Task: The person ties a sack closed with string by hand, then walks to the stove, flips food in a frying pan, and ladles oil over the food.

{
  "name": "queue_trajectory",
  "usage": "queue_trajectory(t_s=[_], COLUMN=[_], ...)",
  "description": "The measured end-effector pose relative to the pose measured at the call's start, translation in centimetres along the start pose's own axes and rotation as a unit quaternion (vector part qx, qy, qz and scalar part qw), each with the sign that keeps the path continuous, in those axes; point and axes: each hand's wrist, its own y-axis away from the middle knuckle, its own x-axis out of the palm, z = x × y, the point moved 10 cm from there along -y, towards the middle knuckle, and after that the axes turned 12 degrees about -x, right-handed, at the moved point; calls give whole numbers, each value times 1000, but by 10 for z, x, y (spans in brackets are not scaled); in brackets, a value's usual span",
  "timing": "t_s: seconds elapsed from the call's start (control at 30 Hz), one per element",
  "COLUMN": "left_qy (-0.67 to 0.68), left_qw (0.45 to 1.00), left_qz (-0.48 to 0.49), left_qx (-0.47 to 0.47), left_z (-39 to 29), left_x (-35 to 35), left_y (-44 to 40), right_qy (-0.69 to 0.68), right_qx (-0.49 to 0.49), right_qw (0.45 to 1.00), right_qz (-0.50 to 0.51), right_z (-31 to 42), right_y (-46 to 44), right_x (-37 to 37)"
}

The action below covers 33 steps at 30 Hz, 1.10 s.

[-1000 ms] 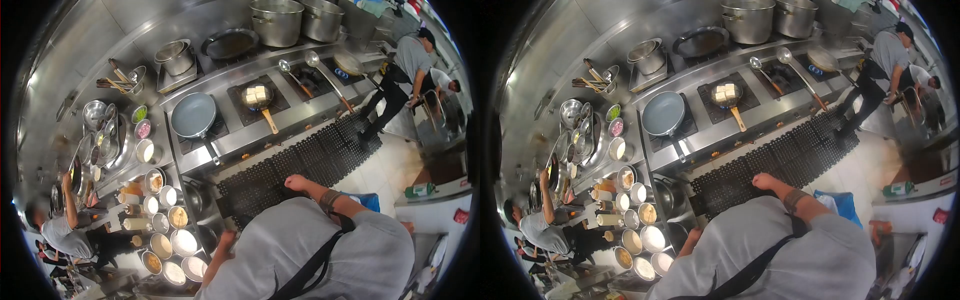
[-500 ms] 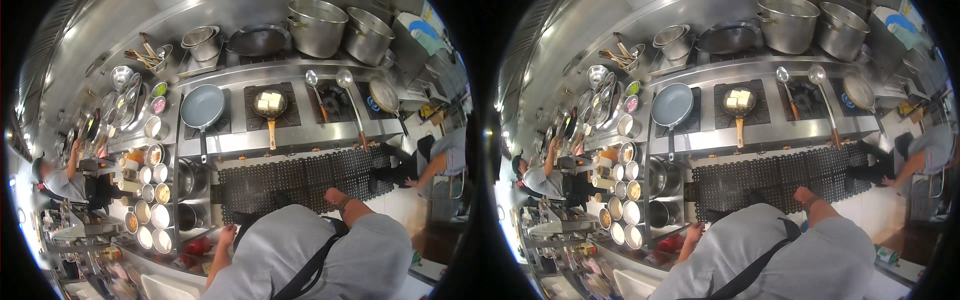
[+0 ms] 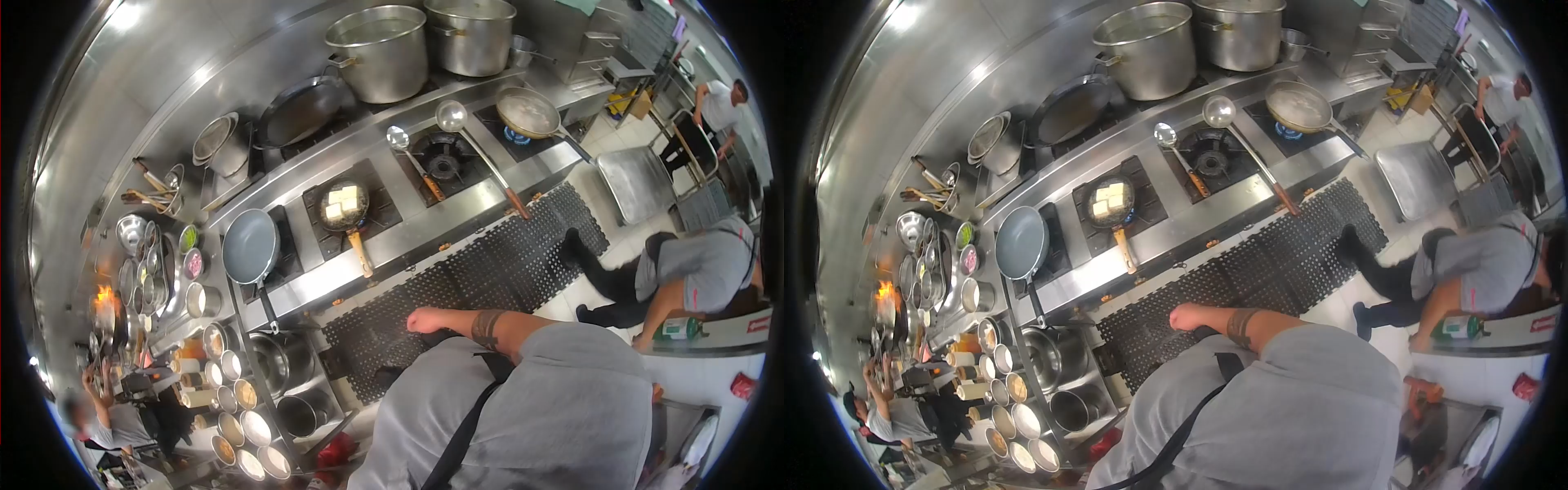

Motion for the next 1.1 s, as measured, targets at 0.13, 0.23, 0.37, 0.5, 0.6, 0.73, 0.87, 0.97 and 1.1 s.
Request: queue_trajectory(t_s=[0.13,0.23,0.37,0.5,0.6,0.73,0.87,0.97,1.1], left_qy=[27,88,364,316,148,2,-61,-94,-158], left_qw=[999,994,921,928,973,984,982,980,971], left_qz=[-5,3,113,194,177,179,172,155,145], left_qx=[30,58,-74,-49,-18,28,56,80,110], left_z=[-10,-14,-13,-27,-61,-133,-203,-252,-324], left_x=[-14,-33,-39,-17,4,31,52,62,94], left_y=[-14,-32,-71,-117,-117,-111,-104,-95,-79], right_qy=[203,254,343,261,234,121,-12,88,8], right_qx=[-14,97,192,238,227,108,250,220,368], right_qw=[969,961,919,935,945,952,963,970,909], right_qz=[144,48,26,15,38,-260,-97,-47,-196], right_z=[-70,-122,-154,-193,-129,-110,-161,-187,-280], right_y=[41,128,226,246,230,217,256,313,430], right_x=[30,-6,-32,-25,-44,-63,-51,-85,-136])
